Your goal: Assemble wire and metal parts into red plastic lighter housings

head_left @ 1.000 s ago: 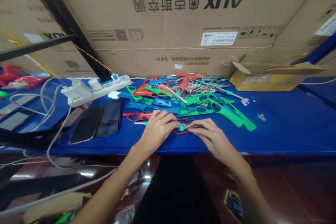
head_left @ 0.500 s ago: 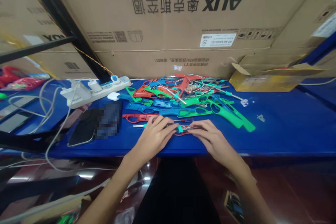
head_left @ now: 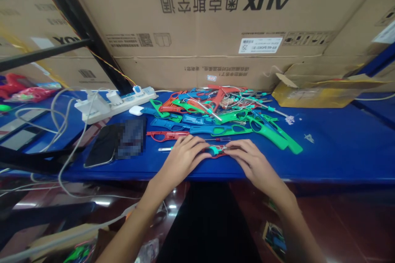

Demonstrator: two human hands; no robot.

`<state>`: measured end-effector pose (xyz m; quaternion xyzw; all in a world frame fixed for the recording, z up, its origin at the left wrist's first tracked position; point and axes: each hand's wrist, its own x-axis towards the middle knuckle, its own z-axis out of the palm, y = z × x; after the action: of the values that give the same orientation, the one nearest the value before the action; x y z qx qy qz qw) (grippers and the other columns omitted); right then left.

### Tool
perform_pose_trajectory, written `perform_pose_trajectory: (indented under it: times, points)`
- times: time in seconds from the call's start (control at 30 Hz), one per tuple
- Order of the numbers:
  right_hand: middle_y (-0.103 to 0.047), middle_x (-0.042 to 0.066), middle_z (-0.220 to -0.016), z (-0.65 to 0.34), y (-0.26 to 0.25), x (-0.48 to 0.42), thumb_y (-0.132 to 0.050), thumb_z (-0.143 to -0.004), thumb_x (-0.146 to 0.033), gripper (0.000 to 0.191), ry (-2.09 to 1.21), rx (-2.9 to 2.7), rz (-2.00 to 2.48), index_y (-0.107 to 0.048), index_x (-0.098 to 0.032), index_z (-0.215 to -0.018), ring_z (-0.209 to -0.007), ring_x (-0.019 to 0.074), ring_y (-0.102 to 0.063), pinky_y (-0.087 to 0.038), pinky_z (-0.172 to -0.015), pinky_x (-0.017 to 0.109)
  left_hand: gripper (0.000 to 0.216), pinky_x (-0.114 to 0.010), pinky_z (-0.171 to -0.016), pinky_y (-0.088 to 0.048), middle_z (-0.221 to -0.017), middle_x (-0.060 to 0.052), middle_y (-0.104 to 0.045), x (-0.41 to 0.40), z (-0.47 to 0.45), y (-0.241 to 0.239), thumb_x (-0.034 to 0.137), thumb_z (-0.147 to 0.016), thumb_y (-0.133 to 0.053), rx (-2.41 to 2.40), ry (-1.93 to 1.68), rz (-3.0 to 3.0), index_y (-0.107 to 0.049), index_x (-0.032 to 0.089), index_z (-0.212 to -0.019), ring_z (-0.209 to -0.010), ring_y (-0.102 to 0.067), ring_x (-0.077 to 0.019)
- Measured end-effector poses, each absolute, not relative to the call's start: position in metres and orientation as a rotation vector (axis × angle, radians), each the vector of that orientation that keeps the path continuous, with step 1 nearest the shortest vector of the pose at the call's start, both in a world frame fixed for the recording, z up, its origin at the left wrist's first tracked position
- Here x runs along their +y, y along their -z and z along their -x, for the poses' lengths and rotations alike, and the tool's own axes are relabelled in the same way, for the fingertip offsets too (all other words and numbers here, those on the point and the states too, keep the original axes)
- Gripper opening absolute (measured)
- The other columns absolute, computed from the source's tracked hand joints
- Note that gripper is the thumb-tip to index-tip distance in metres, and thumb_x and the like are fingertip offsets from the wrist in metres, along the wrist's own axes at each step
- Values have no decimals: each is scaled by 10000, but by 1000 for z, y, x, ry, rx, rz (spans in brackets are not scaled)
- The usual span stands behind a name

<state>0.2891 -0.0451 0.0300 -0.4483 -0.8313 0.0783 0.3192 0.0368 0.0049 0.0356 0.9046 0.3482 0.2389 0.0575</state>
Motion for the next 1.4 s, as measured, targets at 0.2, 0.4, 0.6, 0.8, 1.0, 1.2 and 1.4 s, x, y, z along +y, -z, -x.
perform_pose_trajectory:
  times: [0.2,0.4,0.6,0.8,1.0,1.2,1.4]
  points:
    - [-686,88,-1221,-288,-29,-46,-481,-1035,-175,266,-235,-2173,1216,-701,-260,-1158,-1133,248,-614,-529,-961,467,252,-377,-940,-421,-1150,-39,-705,9,-37,-34,409,-976,-620,1035,-751,-2582,-674,216,-1129,-1060,-606,-207]
    - [-687,91,-1216,-288,-29,-45,-481,-1036,-174,261,-216,-2176,1221,-702,-244,-1155,-1105,243,-615,-520,-957,455,292,-385,-960,-415,-1201,-62,-671,11,-37,-35,381,-1017,-548,987,-669,-2632,-670,235,-1239,-1085,-584,-219]
    - [-687,93,-1193,-288,-30,-45,-480,-1034,-160,258,-205,-2178,1213,-700,-223,-1151,-1058,240,-613,-527,-930,440,315,-400,-961,-417,-1212,-62,-676,6,-37,-36,388,-1018,-539,1025,-679,-2759,-687,228,-1245,-1086,-574,-231]
    - [-666,92,-1239,-288,-29,-45,-464,-1045,-192,330,-224,-2179,1255,-641,-270,-1311,-1103,256,-597,-534,-948,461,344,-405,-953,-432,-1161,-69,-669,3,-39,-34,434,-1009,-547,1100,-714,-2812,-690,210,-1228,-1059,-575,-236]
    - [-645,82,-1253,-285,-31,-45,-447,-1049,-188,358,-252,-2215,1310,-646,-312,-1320,-1140,250,-572,-538,-943,453,321,-403,-968,-430,-1149,-59,-684,4,-39,-35,415,-1003,-572,1082,-738,-2787,-678,202,-1218,-1027,-587,-222]
    - [-636,85,-1275,-285,-32,-46,-444,-1051,-203,336,-253,-2241,1364,-642,-301,-1304,-1152,259,-566,-519,-942,447,290,-408,-972,-406,-1168,-52,-686,5,-38,-37,423,-1010,-563,1074,-698,-2743,-665,215,-1184,-1041,-579,-222]
    - [-637,83,-1256,-286,-26,-44,-498,-1036,-220,292,-180,-2254,1374,-655,-292,-1272,-1142,267,-569,-467,-959,459,259,-400,-950,-404,-1166,-40,-677,7,-39,-38,431,-993,-592,1074,-679,-2628,-664,230,-1140,-1057,-579,-218]
